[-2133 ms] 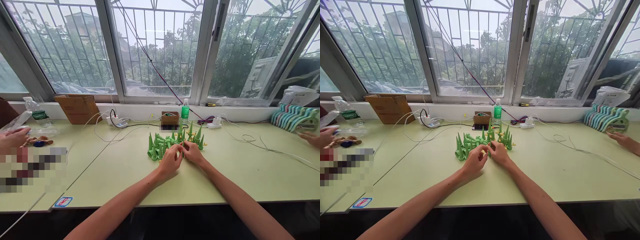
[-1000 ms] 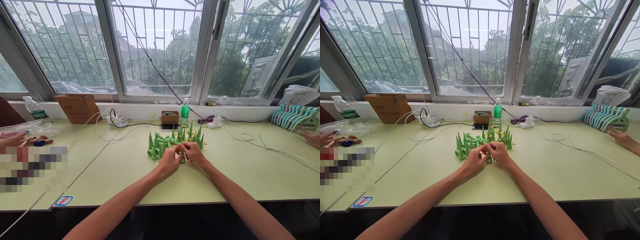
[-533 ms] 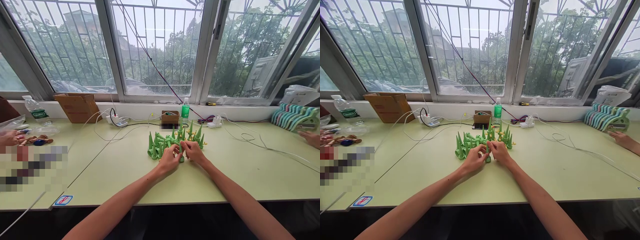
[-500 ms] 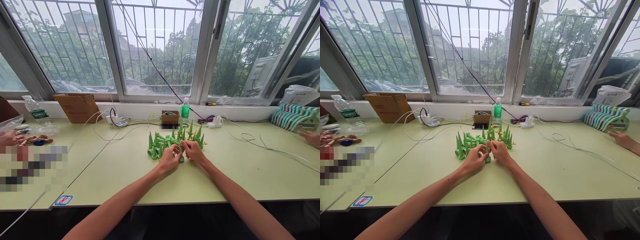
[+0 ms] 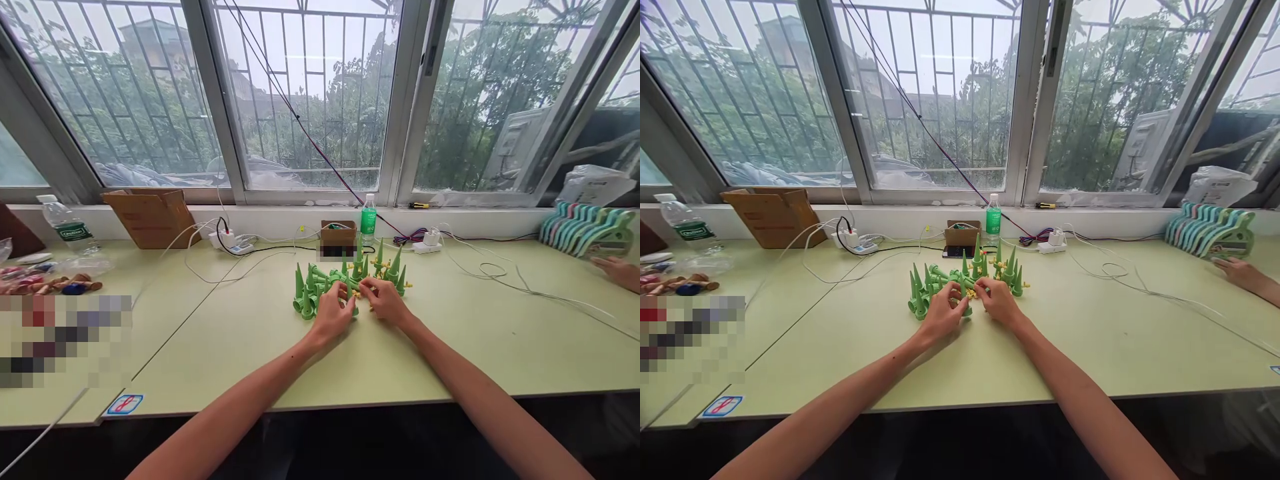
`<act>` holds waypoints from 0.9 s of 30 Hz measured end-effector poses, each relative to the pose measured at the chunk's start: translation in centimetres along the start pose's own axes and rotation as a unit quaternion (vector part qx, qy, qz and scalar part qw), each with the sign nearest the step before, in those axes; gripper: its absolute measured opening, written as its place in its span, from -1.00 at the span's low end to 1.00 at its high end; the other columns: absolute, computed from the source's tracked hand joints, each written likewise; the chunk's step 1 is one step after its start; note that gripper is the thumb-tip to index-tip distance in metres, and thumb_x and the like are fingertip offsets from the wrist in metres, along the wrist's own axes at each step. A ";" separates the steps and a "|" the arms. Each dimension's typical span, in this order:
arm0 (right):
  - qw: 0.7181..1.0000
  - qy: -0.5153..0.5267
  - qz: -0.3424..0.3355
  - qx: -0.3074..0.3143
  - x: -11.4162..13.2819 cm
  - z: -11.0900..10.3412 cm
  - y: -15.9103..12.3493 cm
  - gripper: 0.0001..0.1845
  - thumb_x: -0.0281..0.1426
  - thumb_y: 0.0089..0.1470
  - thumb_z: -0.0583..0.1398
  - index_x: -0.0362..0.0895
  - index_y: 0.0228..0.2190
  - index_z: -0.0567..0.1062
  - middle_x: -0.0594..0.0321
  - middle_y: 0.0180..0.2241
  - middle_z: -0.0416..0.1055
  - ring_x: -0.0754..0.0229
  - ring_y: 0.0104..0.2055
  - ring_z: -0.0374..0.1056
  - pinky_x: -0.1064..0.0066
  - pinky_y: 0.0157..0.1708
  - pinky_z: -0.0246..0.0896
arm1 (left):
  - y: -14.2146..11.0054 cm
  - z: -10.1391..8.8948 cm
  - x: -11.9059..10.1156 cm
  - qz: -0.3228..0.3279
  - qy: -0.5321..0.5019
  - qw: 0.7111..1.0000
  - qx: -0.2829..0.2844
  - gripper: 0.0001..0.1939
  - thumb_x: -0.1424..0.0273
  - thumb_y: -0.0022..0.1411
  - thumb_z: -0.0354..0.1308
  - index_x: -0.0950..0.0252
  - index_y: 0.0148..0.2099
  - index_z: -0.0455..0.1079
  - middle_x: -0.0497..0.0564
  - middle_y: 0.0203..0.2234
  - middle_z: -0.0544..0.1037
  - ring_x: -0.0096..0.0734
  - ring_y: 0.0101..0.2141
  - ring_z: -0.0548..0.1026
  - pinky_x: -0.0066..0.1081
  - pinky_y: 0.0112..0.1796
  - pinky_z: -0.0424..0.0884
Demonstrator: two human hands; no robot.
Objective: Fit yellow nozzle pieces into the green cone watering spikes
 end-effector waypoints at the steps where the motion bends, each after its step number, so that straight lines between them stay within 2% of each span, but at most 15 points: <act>1: 1.000 -0.003 -0.002 0.003 -0.1 0.1 0.0 -0.72 -0.26 0.22 0.07 -0.13 -0.40 0.48 0.28 -0.48 0.45 0.29 -0.55 0.26 0.48 -0.49 0.16 | 0.0 -0.1 -0.2 0.009 0.005 1.000 -0.006 -0.84 0.31 0.18 0.10 0.29 -0.23 0.28 -0.05 -0.44 0.45 -0.57 -0.64 0.33 -0.48 -0.55 0.23; 4: 1.000 0.000 -0.011 0.011 -0.5 0.4 0.0 -0.78 -0.32 0.19 0.09 -0.13 -0.32 0.51 0.23 -0.37 0.48 0.28 -0.52 0.28 0.47 -0.48 0.19 | -0.1 -0.5 -0.8 0.033 0.022 0.999 -0.023 -0.88 0.34 0.18 0.09 0.28 -0.27 0.26 -0.06 -0.42 0.44 -0.61 -0.66 0.26 -0.48 -0.56 0.17; 8: 0.998 -0.008 -0.039 0.038 -0.5 1.2 0.0 -0.84 -0.43 0.13 0.15 -0.13 -0.29 0.54 0.18 -0.28 0.48 0.29 -0.50 0.29 0.45 -0.43 0.24 | 0.0 -1.0 -1.1 0.043 0.024 0.998 -0.046 -0.92 0.39 0.17 0.07 0.26 -0.34 0.22 -0.13 -0.55 0.35 -0.59 -0.66 0.22 -0.49 -0.56 0.12; 13: 0.996 -0.022 -0.064 0.065 -0.2 1.9 -0.2 -0.82 -0.52 0.09 0.17 -0.14 -0.27 0.55 0.16 -0.28 0.48 0.26 -0.44 0.32 0.43 -0.41 0.24 | 0.2 -1.4 -1.1 0.047 0.022 0.997 -0.059 -0.88 0.37 0.20 0.04 0.24 -0.37 0.17 -0.16 -0.57 0.31 -0.58 -0.66 0.23 -0.49 -0.55 0.12; 19: 0.994 -0.049 -0.080 0.054 0.7 1.2 -0.2 -0.81 -0.48 0.16 0.12 -0.14 -0.27 0.55 0.15 -0.29 0.50 0.22 -0.41 0.36 0.41 -0.36 0.23 | 0.1 -1.4 -1.4 0.042 0.019 0.997 -0.061 -0.85 0.33 0.23 0.04 0.24 -0.37 0.16 -0.16 -0.57 0.29 -0.60 -0.68 0.23 -0.50 -0.58 0.10; 27: 0.989 -0.102 -0.072 0.074 0.6 0.2 0.0 -0.71 -0.36 0.25 0.03 -0.12 -0.38 0.51 0.25 -0.55 0.44 0.22 -0.49 0.32 0.45 -0.41 0.14 | -0.5 0.3 -1.5 0.043 0.002 0.999 0.025 -0.84 0.30 0.23 0.04 0.22 -0.35 0.16 -0.22 -0.74 0.23 -0.52 -0.73 0.25 -0.49 -0.59 0.14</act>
Point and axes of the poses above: each hand's wrist, its own y-axis towards the middle knuckle, its own z-axis out of the palm, x = y × z, the point moved 8 cm from there along y, towards the middle knuckle
